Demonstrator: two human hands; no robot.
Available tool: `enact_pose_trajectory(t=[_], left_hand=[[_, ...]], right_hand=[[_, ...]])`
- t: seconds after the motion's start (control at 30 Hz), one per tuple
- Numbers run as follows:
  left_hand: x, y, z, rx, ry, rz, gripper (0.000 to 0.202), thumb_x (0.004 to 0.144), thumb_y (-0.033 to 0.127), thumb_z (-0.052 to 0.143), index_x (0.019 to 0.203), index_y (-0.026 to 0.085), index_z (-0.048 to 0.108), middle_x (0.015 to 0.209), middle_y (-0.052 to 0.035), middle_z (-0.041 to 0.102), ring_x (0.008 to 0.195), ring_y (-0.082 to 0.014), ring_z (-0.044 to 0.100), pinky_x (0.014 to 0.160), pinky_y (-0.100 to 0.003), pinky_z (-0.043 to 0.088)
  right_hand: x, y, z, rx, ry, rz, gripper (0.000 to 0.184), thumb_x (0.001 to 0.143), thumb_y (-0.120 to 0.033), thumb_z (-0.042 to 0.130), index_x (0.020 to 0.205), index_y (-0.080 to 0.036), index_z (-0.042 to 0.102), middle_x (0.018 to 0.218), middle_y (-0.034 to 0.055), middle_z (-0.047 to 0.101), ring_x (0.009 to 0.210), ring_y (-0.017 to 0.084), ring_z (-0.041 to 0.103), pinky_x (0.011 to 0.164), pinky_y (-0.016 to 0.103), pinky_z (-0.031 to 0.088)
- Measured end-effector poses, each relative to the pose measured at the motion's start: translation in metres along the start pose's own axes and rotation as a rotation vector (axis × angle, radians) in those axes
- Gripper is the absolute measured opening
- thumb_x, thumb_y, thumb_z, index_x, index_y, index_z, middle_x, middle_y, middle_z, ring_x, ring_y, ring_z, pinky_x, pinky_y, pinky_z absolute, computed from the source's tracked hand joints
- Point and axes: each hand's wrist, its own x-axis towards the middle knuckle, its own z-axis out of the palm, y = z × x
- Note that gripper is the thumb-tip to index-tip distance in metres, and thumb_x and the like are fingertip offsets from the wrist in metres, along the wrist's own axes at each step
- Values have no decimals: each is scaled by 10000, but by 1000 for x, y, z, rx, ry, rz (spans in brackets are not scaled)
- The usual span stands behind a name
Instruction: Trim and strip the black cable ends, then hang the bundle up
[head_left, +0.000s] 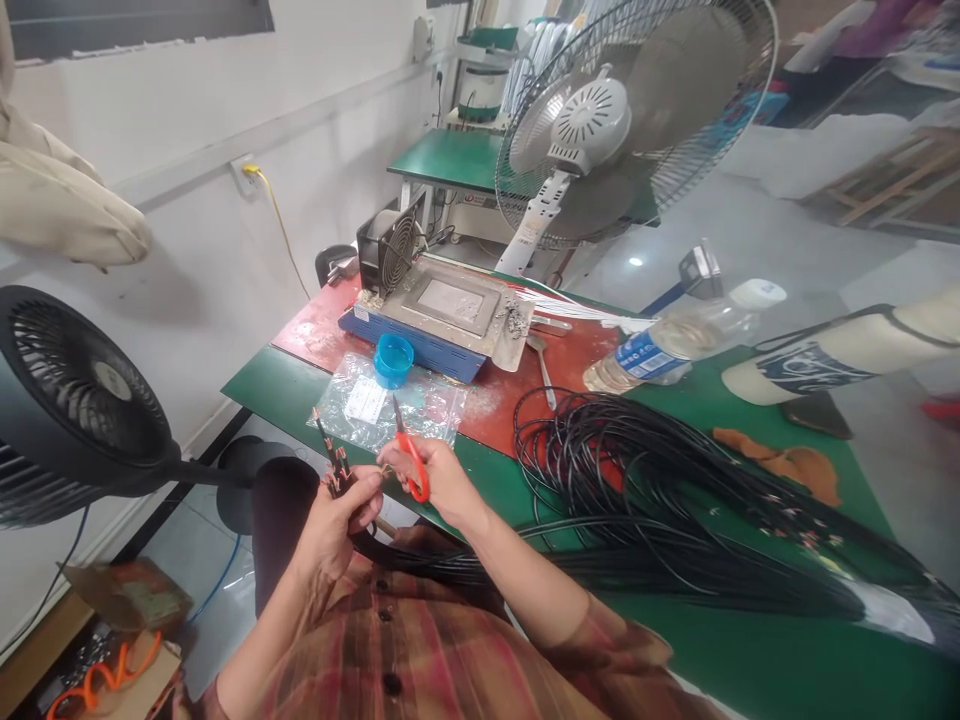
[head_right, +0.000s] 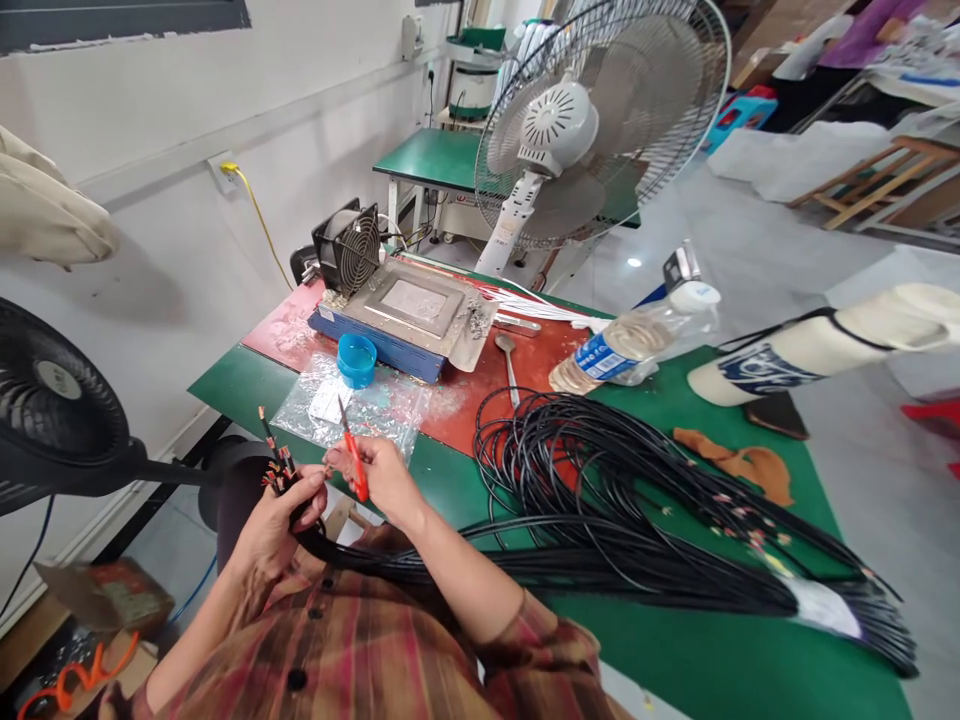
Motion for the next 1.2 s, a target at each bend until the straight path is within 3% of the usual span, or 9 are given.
enact_pose_trajectory(t=[0.13, 0.3, 0.67, 1.2], left_hand=[[4, 0, 0, -39, 72, 38, 197, 720, 306, 676, 775, 121, 639, 485, 41, 470, 393, -17, 270, 399, -194, 107], [8, -2, 2, -42, 104, 70, 194, 693, 304, 702, 733, 122, 649, 492, 39, 474, 398, -16, 289, 393, -184, 128], [13, -9, 0, 73, 164, 97, 249, 628, 311, 756, 766, 117, 682, 519, 24, 513, 476, -59, 408, 441, -187, 280], [20, -7, 4, 129, 134, 60, 262, 624, 331, 758, 768, 124, 686, 518, 30, 508, 480, -66, 409, 458, -200, 295]], right_hand=[[-14, -7, -16, -473, -52, -145, 276, 774, -416, 599, 930, -189, 599, 826, 7, 533, 679, 103, 459, 618, 219, 371], [-30, -9, -22, -769, -188, -71, 189, 784, -371, 593, 778, -183, 574, 744, -16, 520, 678, 109, 460, 613, 215, 332], [-27, -10, -25, -884, -172, -66, 438, 835, -497, 492, 572, -154, 424, 574, -38, 431, 534, 72, 355, 515, 219, 203], [-25, 0, -31, -1007, -40, -121, 424, 820, -414, 533, 521, -148, 395, 527, -35, 391, 500, 66, 286, 508, 234, 156]])
